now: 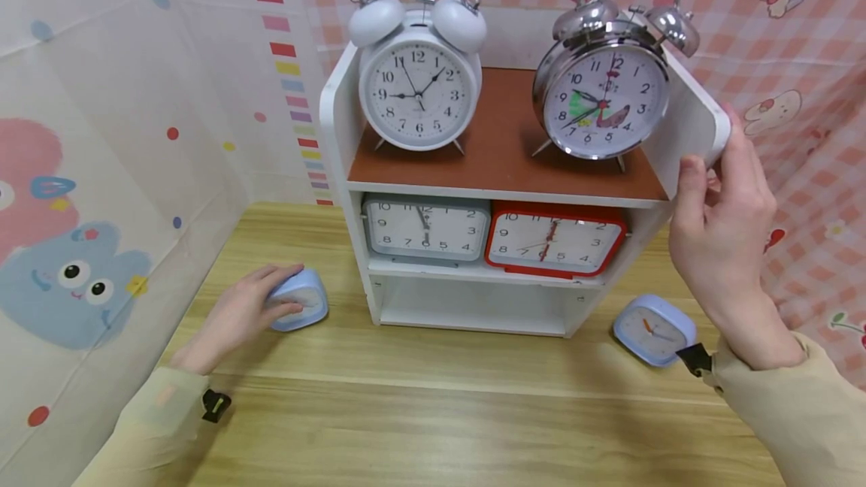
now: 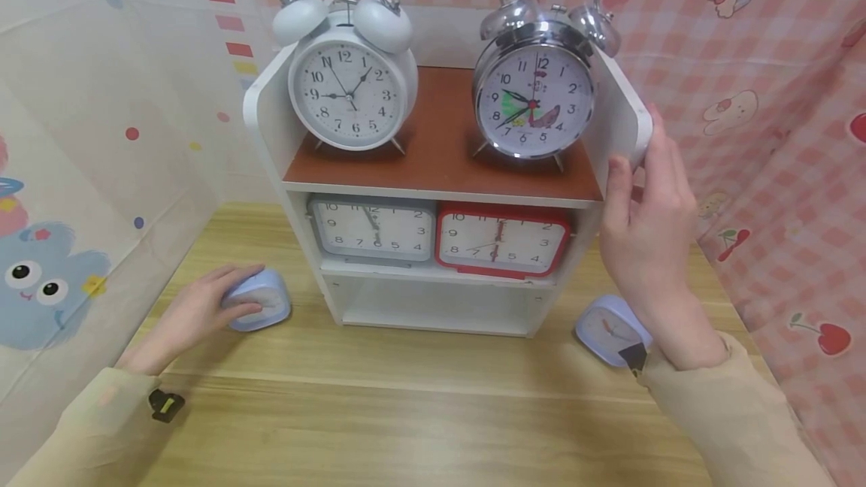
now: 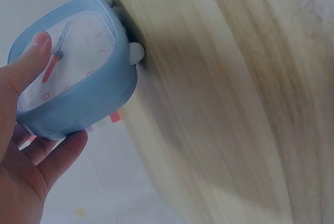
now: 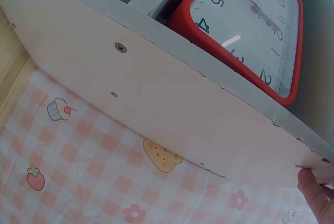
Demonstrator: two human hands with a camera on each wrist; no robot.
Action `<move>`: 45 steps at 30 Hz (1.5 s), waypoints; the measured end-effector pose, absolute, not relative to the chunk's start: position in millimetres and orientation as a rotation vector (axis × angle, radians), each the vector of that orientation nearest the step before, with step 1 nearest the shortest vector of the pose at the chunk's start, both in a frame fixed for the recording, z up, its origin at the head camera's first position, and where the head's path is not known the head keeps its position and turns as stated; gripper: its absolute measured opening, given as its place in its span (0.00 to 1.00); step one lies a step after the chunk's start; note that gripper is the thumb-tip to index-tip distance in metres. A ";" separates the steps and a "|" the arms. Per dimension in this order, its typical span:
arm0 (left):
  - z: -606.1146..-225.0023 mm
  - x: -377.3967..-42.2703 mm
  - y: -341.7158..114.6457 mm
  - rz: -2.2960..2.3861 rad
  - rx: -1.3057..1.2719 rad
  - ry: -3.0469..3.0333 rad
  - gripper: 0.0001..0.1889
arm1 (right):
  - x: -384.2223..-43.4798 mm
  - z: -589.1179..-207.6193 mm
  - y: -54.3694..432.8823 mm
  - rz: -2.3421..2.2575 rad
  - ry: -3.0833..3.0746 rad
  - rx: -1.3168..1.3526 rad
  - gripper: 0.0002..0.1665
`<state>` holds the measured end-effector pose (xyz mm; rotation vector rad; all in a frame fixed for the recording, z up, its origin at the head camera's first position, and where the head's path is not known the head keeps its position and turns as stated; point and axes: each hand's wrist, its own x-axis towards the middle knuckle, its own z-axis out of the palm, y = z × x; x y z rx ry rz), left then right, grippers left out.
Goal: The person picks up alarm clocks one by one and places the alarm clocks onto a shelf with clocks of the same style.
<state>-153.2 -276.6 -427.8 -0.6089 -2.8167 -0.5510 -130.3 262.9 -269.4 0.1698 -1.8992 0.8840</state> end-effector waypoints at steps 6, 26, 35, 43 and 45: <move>-428.6 -148.6 -274.8 -0.522 -0.658 -2.754 0.32 | -130.6 -268.6 262.0 0.887 -1.900 0.173 0.28; -422.2 -129.9 -247.6 -0.448 -0.849 -2.551 0.34 | -130.8 -268.6 261.4 0.890 -1.897 0.171 0.27; -423.6 -121.7 -233.1 -0.398 -0.913 -2.555 0.34 | -130.1 -268.8 263.0 0.881 -1.910 0.157 0.28; -421.5 -113.2 -219.3 -0.402 -0.943 -2.590 0.33 | -129.8 -269.1 263.0 0.883 -1.929 0.144 0.28; -421.7 -112.0 -216.8 -0.412 -0.956 -2.591 0.33 | -130.0 -269.0 262.6 0.882 -1.924 0.148 0.28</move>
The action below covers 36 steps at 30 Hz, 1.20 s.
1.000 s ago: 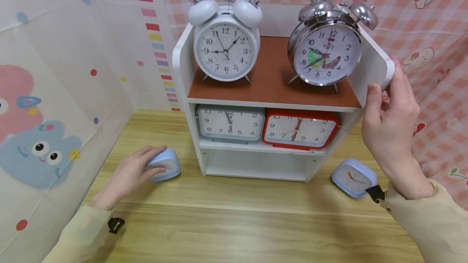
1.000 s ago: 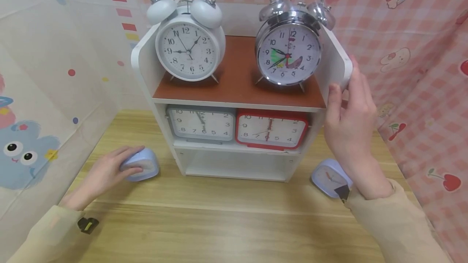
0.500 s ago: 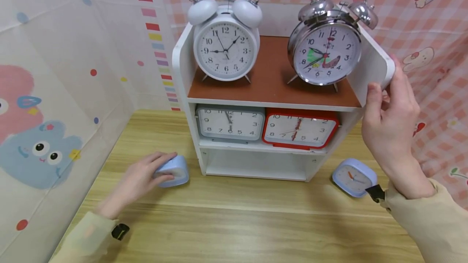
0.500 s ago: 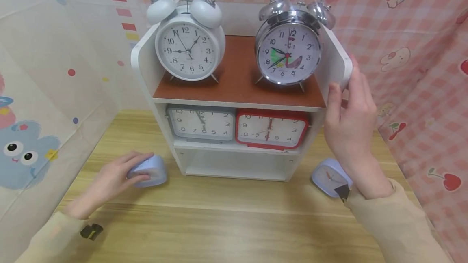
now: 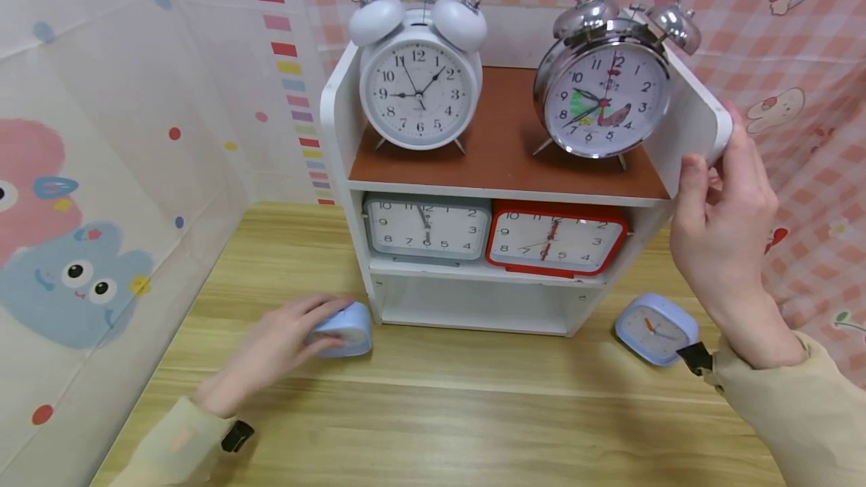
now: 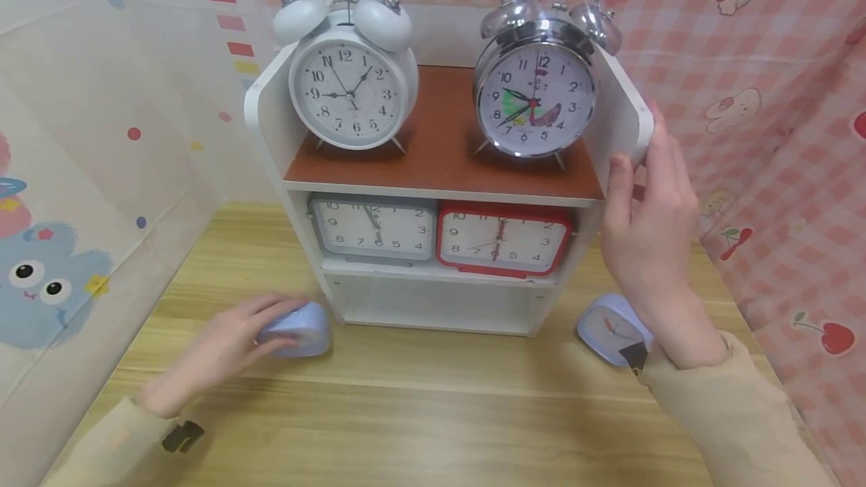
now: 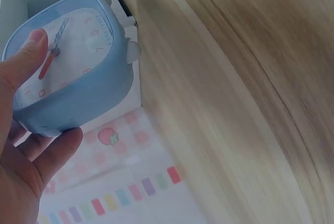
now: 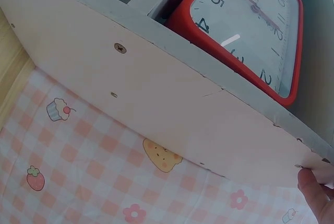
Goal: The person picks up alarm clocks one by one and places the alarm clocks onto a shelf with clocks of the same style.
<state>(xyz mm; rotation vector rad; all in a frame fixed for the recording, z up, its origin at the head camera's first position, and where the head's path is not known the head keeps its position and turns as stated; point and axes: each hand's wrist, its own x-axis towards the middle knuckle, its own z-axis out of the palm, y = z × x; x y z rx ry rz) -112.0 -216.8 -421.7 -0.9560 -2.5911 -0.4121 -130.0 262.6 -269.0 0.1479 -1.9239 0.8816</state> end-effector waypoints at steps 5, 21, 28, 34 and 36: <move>-423.0 -109.7 -210.6 -0.421 -0.985 -2.597 0.33 | -130.8 -269.2 261.7 0.888 -1.895 0.163 0.27; -430.3 -106.9 -186.0 -0.392 -1.086 -2.628 0.33 | -130.9 -269.1 262.1 0.878 -1.900 0.160 0.27; -430.8 -107.8 -175.8 -0.424 -1.100 -2.636 0.33 | -131.0 -269.0 261.5 0.883 -1.895 0.159 0.27; -431.2 -109.2 -169.5 -0.431 -1.110 -2.656 0.32 | -130.9 -269.2 261.8 0.880 -1.899 0.165 0.28; -431.5 -109.5 -167.5 -0.434 -1.111 -2.665 0.32 | -130.5 -269.4 262.2 0.877 -1.905 0.165 0.28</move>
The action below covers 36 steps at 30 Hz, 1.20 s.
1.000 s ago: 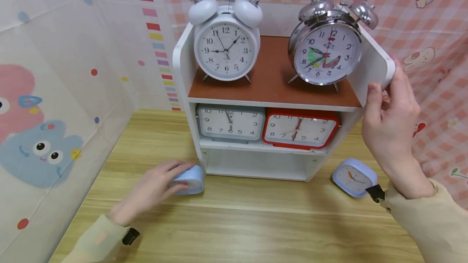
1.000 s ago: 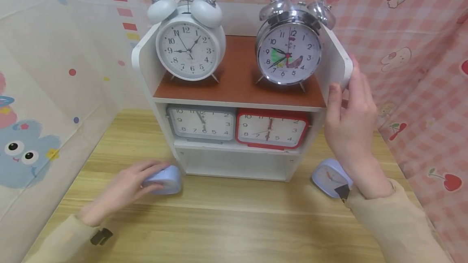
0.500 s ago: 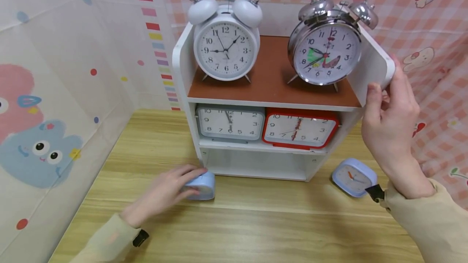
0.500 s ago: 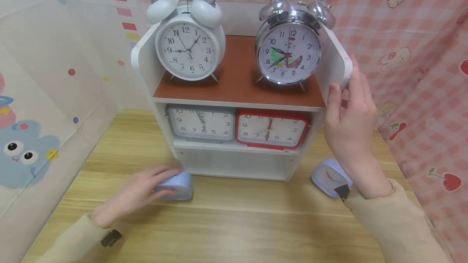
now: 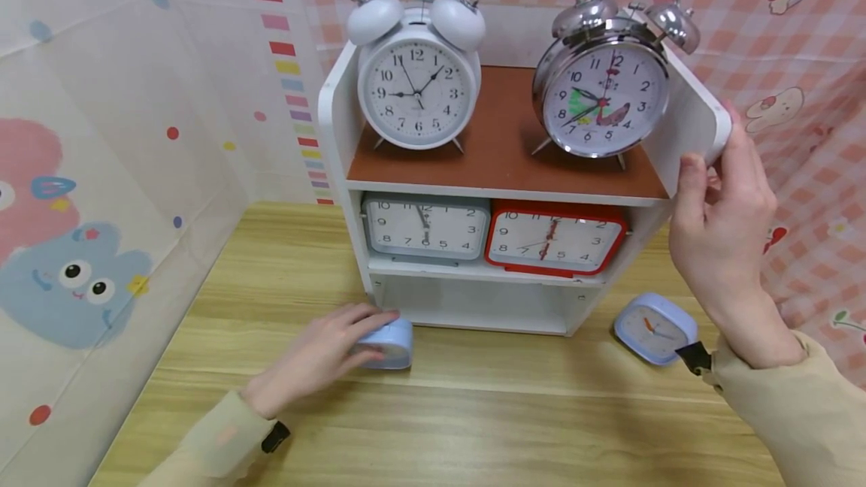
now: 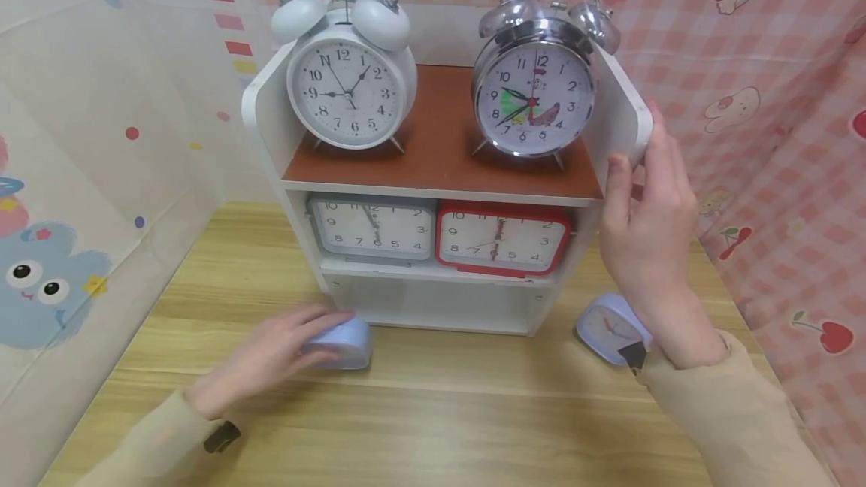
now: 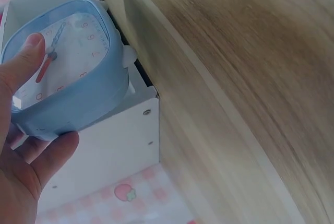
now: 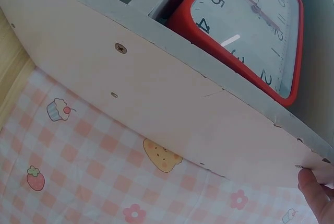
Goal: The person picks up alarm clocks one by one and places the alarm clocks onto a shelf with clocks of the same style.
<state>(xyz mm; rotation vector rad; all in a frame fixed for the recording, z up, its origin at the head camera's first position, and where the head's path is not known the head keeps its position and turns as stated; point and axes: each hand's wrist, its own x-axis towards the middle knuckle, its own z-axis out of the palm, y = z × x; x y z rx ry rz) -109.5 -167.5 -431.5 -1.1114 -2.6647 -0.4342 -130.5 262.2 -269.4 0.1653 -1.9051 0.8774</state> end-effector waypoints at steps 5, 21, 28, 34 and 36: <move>-431.5 -110.3 -162.6 -0.429 -1.113 -2.659 0.32 | -130.1 -269.6 262.6 0.875 -1.914 0.161 0.28; -433.7 -116.6 -140.1 -0.428 -1.206 -2.585 0.31 | -130.2 -268.9 261.6 0.884 -1.905 0.171 0.28; -433.5 -120.4 -131.0 -0.428 -1.204 -2.600 0.32 | -130.1 -269.8 262.9 0.880 -1.907 0.167 0.28; -432.6 -123.3 -124.8 -0.426 -1.213 -2.589 0.32 | -130.5 -270.1 262.8 0.883 -1.904 0.169 0.28; -433.3 -124.6 -123.4 -0.424 -1.208 -2.588 0.32 | -130.5 -269.9 262.7 0.880 -1.905 0.168 0.29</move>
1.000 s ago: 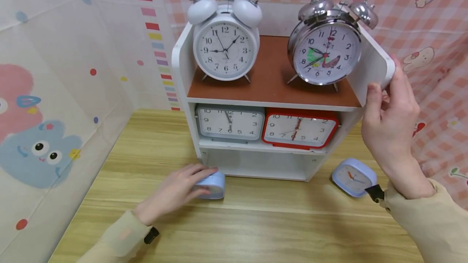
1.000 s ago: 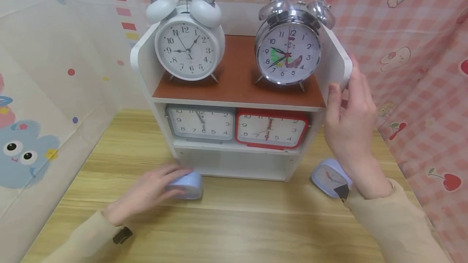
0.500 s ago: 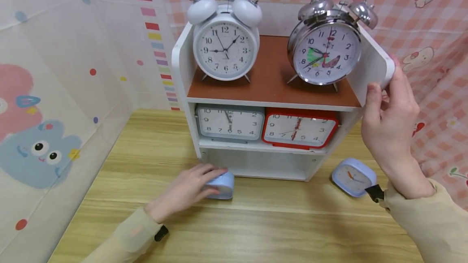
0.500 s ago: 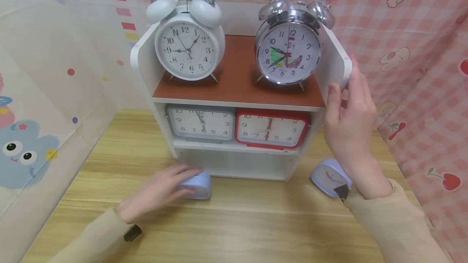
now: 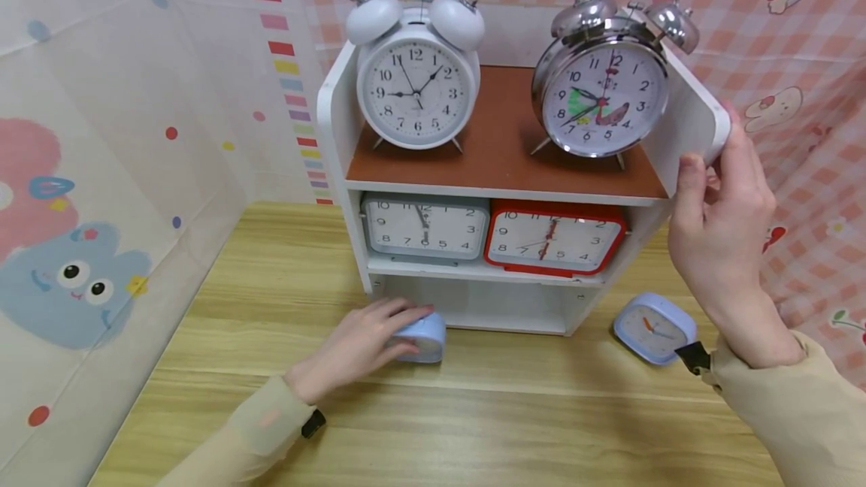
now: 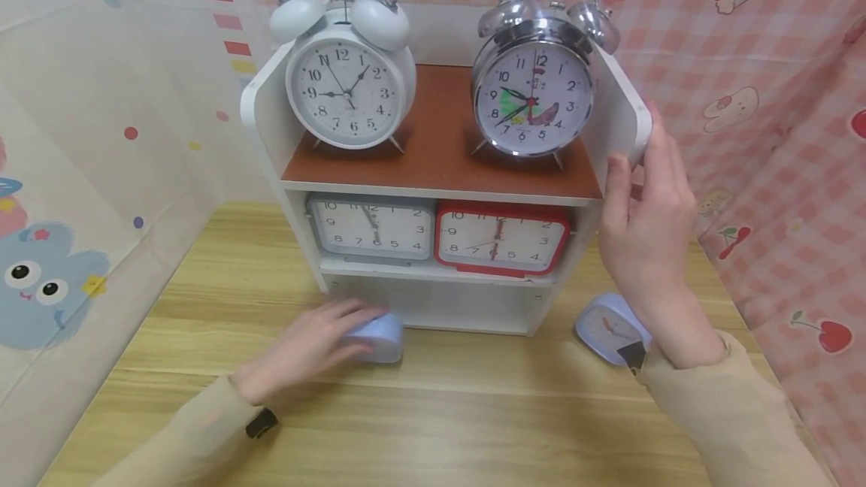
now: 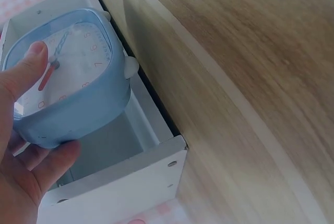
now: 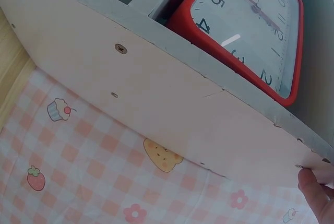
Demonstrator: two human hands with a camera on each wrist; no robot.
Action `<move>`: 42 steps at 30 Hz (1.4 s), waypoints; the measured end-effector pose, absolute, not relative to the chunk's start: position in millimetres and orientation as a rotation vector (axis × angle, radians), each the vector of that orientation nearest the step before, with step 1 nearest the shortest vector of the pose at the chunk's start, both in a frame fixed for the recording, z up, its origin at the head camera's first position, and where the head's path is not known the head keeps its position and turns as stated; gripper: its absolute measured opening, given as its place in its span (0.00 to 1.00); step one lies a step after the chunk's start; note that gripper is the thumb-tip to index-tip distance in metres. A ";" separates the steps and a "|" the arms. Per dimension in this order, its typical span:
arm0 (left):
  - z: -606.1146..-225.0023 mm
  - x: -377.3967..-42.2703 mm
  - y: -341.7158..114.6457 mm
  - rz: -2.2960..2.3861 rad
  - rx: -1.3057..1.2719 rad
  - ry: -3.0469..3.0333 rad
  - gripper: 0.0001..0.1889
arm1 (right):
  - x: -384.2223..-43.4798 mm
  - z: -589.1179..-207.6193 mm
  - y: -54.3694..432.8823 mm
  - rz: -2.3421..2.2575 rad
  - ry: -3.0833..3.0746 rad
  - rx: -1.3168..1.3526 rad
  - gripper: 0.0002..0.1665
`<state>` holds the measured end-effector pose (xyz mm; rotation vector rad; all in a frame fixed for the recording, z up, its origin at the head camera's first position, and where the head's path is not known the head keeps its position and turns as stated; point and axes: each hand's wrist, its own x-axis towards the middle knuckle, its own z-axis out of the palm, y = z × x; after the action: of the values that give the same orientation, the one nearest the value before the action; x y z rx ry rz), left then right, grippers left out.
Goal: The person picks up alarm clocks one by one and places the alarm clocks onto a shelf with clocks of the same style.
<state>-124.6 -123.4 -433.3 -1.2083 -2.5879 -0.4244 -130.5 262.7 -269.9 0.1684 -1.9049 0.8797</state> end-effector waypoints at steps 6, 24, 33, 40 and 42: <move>-432.8 -128.8 -118.8 -0.427 -1.192 -2.591 0.31 | -130.7 -269.5 262.0 0.886 -1.903 0.170 0.28; -437.1 -143.7 -109.4 -0.401 -1.116 -2.605 0.30 | -131.2 -269.7 261.6 0.881 -1.907 0.170 0.28; -436.4 -146.7 -106.9 -0.397 -1.106 -2.602 0.30 | -131.2 -269.7 261.7 0.880 -1.905 0.173 0.28; -436.3 -148.9 -105.0 -0.386 -1.097 -2.612 0.29 | -130.7 -269.5 261.8 0.877 -1.909 0.170 0.28; -436.0 -148.8 -104.1 -0.390 -1.094 -2.614 0.29 | -130.6 -269.6 261.9 0.879 -1.908 0.167 0.28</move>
<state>-148.8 -104.1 -436.0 -1.0936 -2.6145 -0.3901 -130.6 261.9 -269.6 0.1669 -1.9080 0.8787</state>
